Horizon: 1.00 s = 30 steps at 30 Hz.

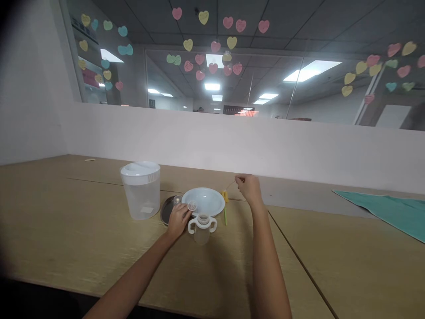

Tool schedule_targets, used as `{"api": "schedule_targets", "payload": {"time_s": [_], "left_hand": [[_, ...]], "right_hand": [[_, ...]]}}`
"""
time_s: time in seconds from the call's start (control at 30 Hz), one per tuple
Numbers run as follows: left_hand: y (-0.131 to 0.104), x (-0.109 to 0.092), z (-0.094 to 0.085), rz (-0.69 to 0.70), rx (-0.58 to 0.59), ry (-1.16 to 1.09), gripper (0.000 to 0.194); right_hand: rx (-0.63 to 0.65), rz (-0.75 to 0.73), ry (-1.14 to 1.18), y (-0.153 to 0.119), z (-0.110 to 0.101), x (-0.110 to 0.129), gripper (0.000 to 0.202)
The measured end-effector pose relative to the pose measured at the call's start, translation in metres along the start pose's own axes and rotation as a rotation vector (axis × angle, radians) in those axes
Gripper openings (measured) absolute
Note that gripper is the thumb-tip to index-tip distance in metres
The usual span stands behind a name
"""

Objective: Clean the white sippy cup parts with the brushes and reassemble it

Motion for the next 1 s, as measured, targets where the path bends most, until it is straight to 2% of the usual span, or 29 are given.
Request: {"api": "schedule_targets", "payload": {"time_s": [0.1, 0.2, 0.3, 0.4, 0.57, 0.67, 0.77, 0.87, 0.97, 1.0], "left_hand": [[0.0, 0.001, 0.001, 0.003, -0.008, 0.005, 0.027], [0.0, 0.0, 0.001, 0.006, -0.003, 0.017, 0.027], [0.0, -0.001, 0.0, 0.012, 0.002, 0.032, 0.027], [0.001, -0.002, 0.0, 0.014, 0.009, 0.043, 0.027], [0.001, -0.004, -0.002, 0.012, 0.022, 0.047, 0.027], [0.001, -0.004, -0.004, 0.0, 0.028, 0.029, 0.028], [0.001, -0.004, -0.003, -0.02, 0.031, 0.005, 0.029], [0.002, -0.002, -0.001, -0.054, 0.017, -0.019, 0.03], [0.003, 0.001, -0.001, -0.09, -0.002, -0.067, 0.031], [0.003, 0.002, -0.001, -0.099, -0.013, -0.091, 0.031]], "right_hand": [[0.113, 0.113, 0.051, 0.005, 0.015, -0.026, 0.023], [0.131, 0.122, 0.004, 0.005, 0.023, -0.033, 0.023], [0.167, 0.083, -0.214, 0.005, 0.033, -0.041, 0.027], [0.189, 0.101, -0.422, 0.002, 0.045, -0.059, 0.026], [0.239, 0.154, -0.521, -0.008, 0.067, -0.08, 0.024], [0.259, 0.139, -0.569, -0.01, 0.078, -0.074, 0.027], [0.312, 0.101, -0.59, -0.012, 0.093, -0.056, 0.03], [0.484, 0.023, -0.512, -0.021, 0.117, -0.032, 0.032], [0.723, -0.084, -0.257, -0.037, 0.144, -0.008, 0.031], [0.759, -0.106, -0.166, -0.041, 0.149, -0.001, 0.031]]}}
Point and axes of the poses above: each hand's wrist, its own y-axis towards the middle knuckle, its own z-axis out of the palm, x = y × z, the point moved 6 cm from there along y, towards the middle knuckle, and after that the axes turned 13 degrees about y, right-handed, at the moved point
